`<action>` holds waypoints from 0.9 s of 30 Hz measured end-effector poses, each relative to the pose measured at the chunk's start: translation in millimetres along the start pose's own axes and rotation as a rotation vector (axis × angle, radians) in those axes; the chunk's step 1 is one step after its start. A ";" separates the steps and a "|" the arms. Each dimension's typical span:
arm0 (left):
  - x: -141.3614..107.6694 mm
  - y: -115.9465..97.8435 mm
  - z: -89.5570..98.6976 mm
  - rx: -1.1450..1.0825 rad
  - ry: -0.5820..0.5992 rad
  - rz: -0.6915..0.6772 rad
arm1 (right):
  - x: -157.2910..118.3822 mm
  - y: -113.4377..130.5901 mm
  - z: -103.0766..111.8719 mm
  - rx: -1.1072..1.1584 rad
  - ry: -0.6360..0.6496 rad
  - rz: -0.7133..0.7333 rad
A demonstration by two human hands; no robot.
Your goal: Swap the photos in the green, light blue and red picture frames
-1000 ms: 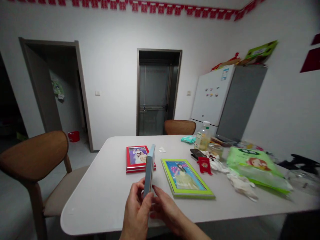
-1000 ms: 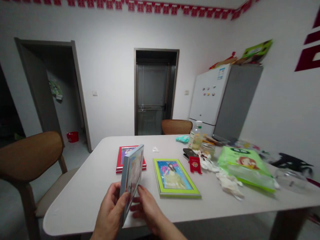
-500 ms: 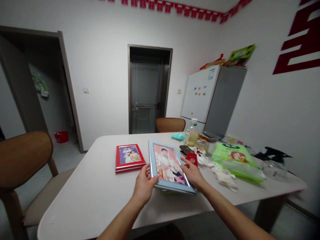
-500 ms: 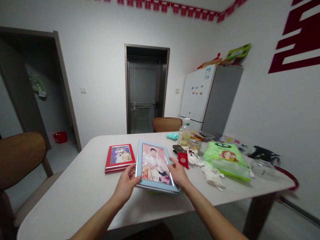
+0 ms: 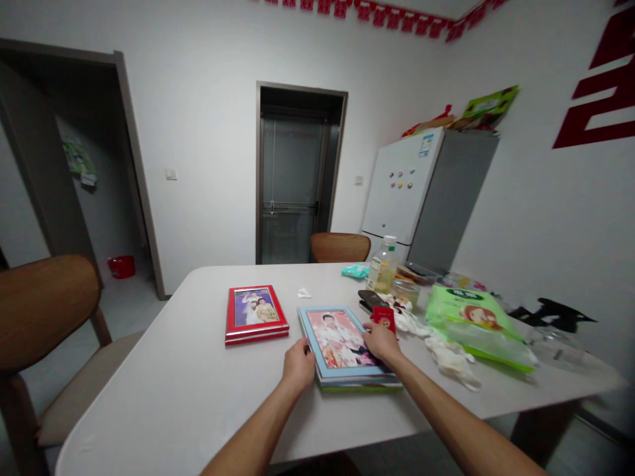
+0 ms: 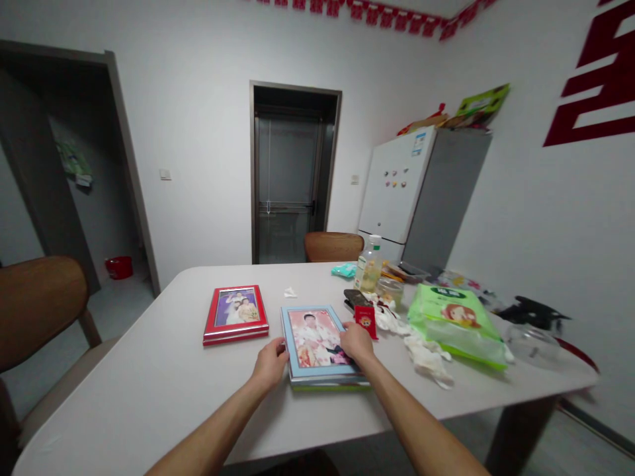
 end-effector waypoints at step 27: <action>-59.2 34.4 136.0 -0.600 -0.358 0.146 | -147.8 267.6 -21.7 0.300 0.164 0.884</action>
Point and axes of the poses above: each hand's wrist, its own x-axis towards the middle knuckle, its own z-axis out of the back of the hand, y = z × x, the point moved 9 cm from there along x, towards the middle knuckle, and after that the axes turned 4 degrees about -y, right-handed, at the moved point
